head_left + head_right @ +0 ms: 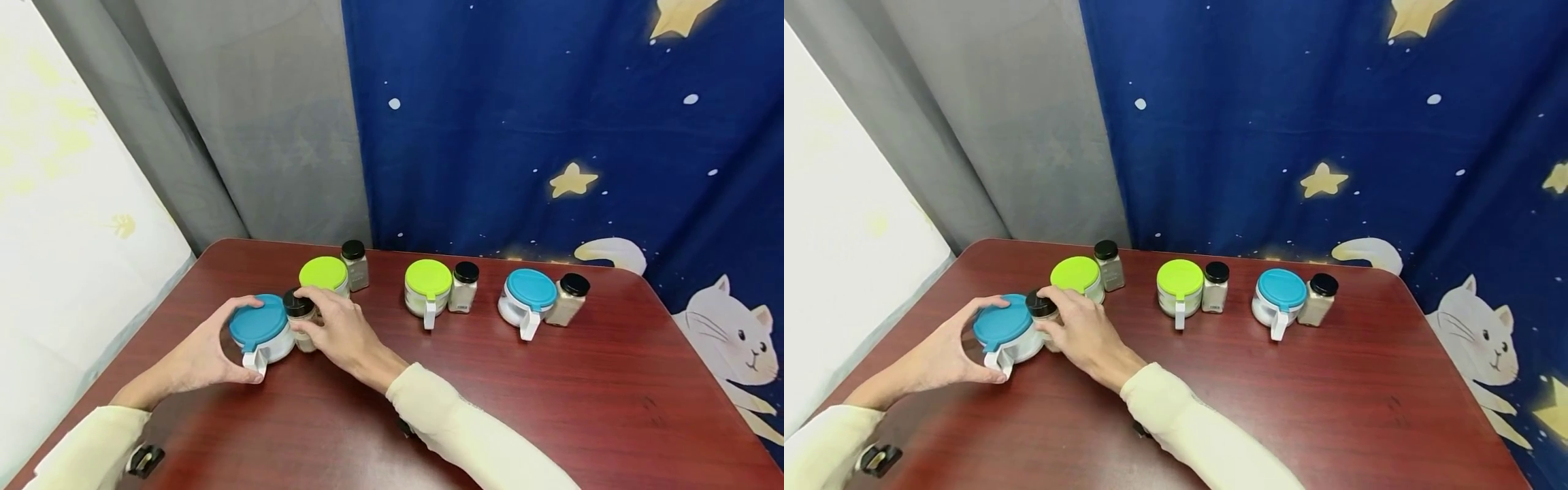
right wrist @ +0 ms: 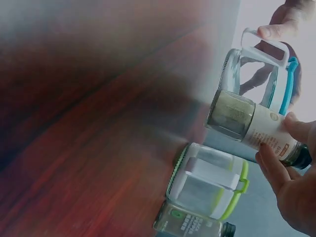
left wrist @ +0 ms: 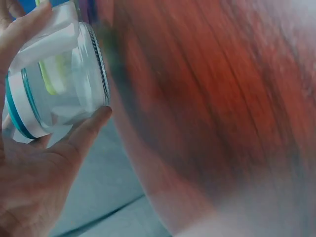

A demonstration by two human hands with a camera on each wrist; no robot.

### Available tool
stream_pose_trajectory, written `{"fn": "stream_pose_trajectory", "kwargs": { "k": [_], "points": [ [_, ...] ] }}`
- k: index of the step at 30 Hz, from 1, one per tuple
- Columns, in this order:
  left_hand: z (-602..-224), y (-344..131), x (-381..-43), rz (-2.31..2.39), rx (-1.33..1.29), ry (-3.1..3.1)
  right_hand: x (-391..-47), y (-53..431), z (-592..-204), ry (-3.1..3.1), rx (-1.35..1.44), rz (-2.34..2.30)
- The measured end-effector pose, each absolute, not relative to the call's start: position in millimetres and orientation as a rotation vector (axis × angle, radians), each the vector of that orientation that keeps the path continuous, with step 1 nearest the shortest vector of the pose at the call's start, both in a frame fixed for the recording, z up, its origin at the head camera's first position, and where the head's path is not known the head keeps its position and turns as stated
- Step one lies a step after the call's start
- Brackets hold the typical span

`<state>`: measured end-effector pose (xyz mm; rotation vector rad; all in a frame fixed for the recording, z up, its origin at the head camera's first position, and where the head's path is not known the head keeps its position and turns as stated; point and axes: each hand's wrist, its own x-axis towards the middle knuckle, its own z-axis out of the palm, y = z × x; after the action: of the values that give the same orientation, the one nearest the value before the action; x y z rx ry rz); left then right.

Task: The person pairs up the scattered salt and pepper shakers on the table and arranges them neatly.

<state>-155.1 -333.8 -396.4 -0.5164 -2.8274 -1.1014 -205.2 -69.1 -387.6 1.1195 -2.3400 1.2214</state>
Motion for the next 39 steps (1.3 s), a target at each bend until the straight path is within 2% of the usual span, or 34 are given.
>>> {"fn": "stream_pose_trajectory", "kwargs": {
  "k": [9, 13, 23, 30, 39],
  "points": [
    [-391, -300, -136, -1.067, -0.592, -2.747, -184, -32, -376, -2.330, 1.088, 1.361],
    [-392, -278, -138, -1.111, -0.602, -2.712, -181, -10, -373, -2.317, 1.069, 1.372],
    [-393, -233, -127, -1.062, -0.633, -2.708, -167, 39, -387, -2.195, 1.151, 1.498],
    [-393, -190, -126, -1.068, -0.747, -2.688, -155, 80, -394, -2.248, 0.990, 1.641],
    [-394, -127, -134, -0.987, -0.856, -2.677, -144, 136, -395, -2.336, 0.770, 1.492]
  ]
}}
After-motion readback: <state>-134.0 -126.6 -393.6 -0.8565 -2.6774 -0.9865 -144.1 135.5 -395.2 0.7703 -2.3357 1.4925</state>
